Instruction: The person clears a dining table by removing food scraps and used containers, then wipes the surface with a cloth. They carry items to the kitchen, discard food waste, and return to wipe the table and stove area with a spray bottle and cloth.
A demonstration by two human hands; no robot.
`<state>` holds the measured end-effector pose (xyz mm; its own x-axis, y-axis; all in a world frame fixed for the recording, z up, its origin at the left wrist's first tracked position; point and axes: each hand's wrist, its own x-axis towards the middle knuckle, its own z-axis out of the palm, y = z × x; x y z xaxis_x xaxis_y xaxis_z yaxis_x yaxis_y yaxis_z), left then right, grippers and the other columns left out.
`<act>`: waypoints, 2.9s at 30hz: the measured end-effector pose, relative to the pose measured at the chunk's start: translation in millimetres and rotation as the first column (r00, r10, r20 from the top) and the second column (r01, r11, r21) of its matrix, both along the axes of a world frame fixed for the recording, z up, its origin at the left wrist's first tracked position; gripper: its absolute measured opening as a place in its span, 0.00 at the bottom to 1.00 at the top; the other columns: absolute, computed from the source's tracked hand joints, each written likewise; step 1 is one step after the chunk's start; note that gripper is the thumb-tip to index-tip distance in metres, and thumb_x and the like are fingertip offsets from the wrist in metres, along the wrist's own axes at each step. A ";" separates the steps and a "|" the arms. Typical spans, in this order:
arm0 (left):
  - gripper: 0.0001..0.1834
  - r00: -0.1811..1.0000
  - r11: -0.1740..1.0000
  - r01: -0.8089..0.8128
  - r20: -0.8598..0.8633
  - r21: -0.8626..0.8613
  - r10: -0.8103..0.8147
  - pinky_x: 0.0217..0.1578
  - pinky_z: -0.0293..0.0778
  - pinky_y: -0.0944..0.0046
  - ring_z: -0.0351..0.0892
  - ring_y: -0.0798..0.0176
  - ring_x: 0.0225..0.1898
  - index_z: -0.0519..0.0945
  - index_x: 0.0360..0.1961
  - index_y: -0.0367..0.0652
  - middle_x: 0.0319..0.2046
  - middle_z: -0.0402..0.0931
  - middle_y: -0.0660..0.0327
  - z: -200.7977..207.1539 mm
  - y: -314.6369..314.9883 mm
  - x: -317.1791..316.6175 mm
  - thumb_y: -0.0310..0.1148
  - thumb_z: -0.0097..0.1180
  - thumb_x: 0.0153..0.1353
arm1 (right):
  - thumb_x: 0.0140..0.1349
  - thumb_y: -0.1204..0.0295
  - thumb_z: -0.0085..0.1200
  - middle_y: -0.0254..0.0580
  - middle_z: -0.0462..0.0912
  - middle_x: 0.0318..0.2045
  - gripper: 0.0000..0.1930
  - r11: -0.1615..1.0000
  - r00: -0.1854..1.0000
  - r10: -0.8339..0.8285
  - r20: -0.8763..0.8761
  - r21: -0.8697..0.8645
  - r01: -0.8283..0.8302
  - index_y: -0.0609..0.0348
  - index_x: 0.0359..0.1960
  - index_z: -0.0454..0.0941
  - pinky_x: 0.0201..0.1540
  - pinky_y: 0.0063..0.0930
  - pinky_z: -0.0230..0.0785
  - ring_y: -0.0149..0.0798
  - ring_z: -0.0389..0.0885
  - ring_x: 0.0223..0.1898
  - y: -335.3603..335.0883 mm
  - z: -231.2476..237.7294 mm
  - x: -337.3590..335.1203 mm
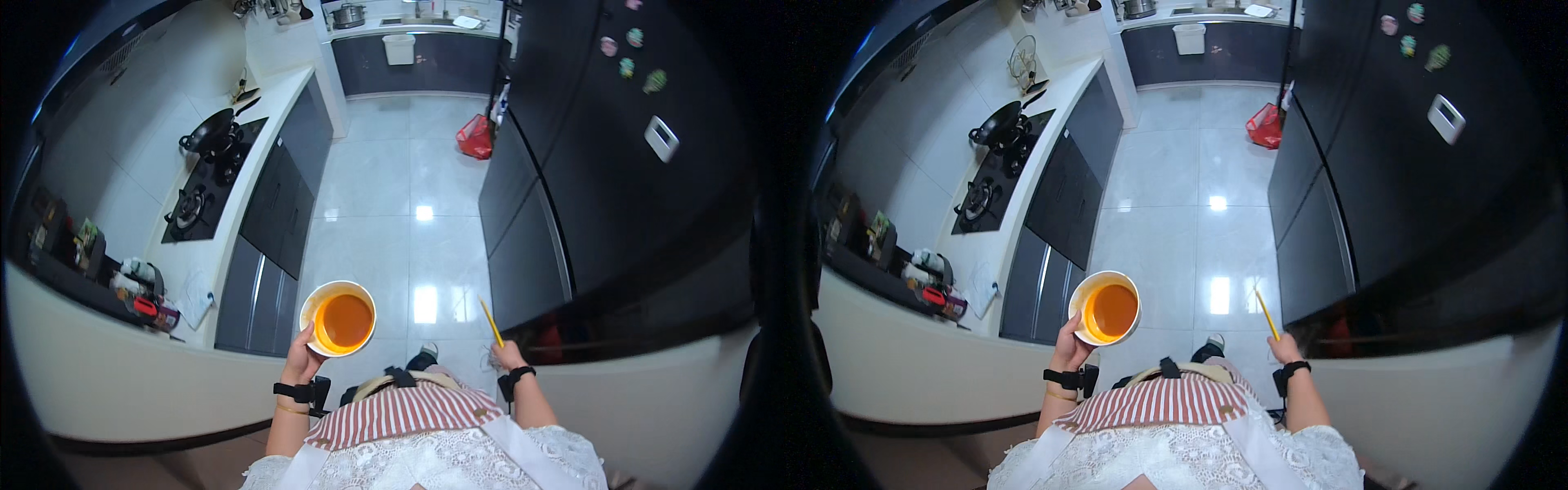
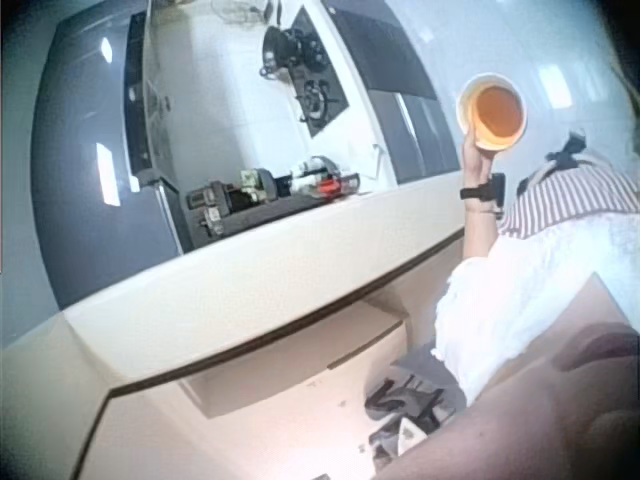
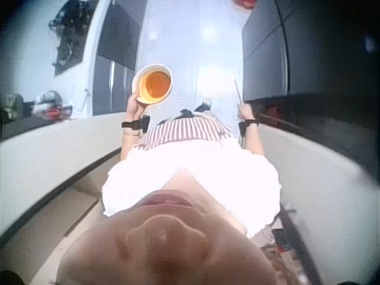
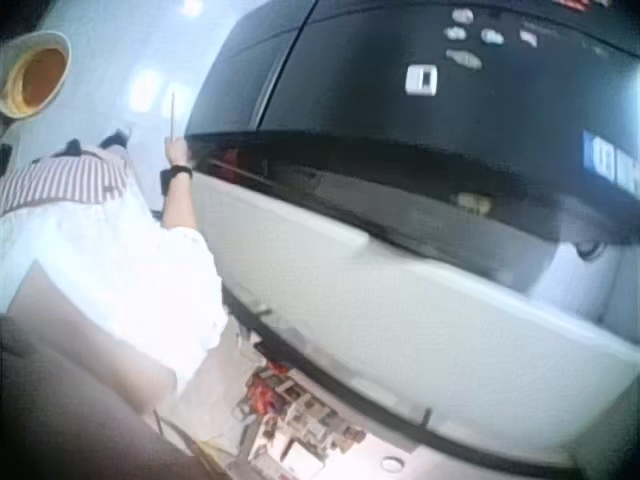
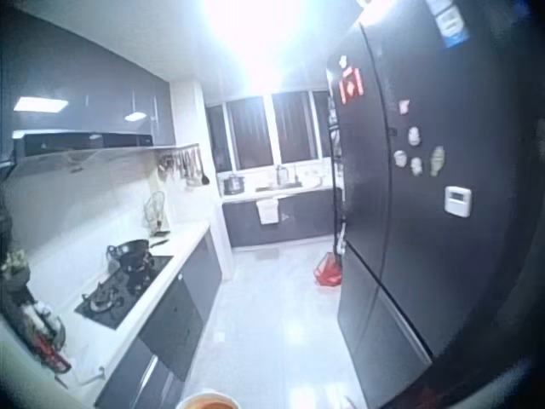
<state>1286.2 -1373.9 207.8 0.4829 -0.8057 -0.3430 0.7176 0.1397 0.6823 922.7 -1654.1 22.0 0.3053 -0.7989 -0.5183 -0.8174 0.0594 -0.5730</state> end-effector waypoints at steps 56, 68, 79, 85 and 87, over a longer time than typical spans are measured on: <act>0.21 0.975 0.992 0.127 0.188 -0.018 -0.122 0.31 0.81 0.56 0.78 0.54 0.39 0.60 0.52 0.36 0.43 0.70 0.50 72.4 -1436.6 833.6 0.27 0.46 0.57 | 0.54 0.65 0.52 0.49 0.74 0.15 0.16 0.919 0.889 -0.296 0.350 -0.150 0.365 0.71 0.23 0.74 0.25 0.33 0.63 0.36 0.71 0.19 -1368.7 54.5 786.2; 0.30 0.954 0.994 0.102 0.281 0.033 -0.107 0.31 0.81 0.54 0.76 0.48 0.41 0.52 0.58 0.42 0.50 0.64 0.49 80.4 -1679.6 954.5 0.22 0.44 0.54 | 0.56 0.63 0.52 0.35 0.64 0.11 0.18 0.972 0.922 0.025 0.386 -0.223 0.067 0.65 0.17 0.67 0.20 0.30 0.55 0.27 0.60 0.17 -1644.0 120.0 983.5; 0.35 0.966 0.997 0.062 0.248 0.044 -0.071 0.34 0.81 0.58 0.75 0.51 0.44 0.50 0.59 0.43 0.50 0.62 0.49 44.3 -1799.2 1048.4 0.18 0.45 0.50 | 0.59 0.64 0.51 0.25 0.61 0.10 0.16 0.990 0.881 -0.133 0.454 0.094 0.101 0.55 0.17 0.64 0.13 0.19 0.46 0.20 0.55 0.11 -1761.4 171.4 1104.4; 0.37 0.957 0.974 -0.151 0.270 0.168 0.102 0.30 0.81 0.60 0.73 0.53 0.45 0.50 0.59 0.46 0.49 0.61 0.52 28.1 -1785.8 1061.8 0.16 0.43 0.46 | 0.59 0.63 0.50 0.26 0.61 0.10 0.15 0.965 0.862 -0.126 0.491 0.261 -0.007 0.54 0.19 0.64 0.11 0.18 0.47 0.22 0.56 0.09 -1809.9 168.9 1168.4; 0.38 0.945 0.936 -0.220 0.297 0.275 0.135 0.30 0.81 0.60 0.73 0.54 0.46 0.51 0.59 0.46 0.49 0.62 0.53 25.1 -1766.7 1057.5 0.16 0.43 0.44 | 0.59 0.63 0.50 0.26 0.62 0.10 0.15 0.965 0.870 -0.032 0.492 0.243 -0.102 0.54 0.18 0.64 0.11 0.18 0.48 0.22 0.57 0.09 -1824.4 165.9 1193.1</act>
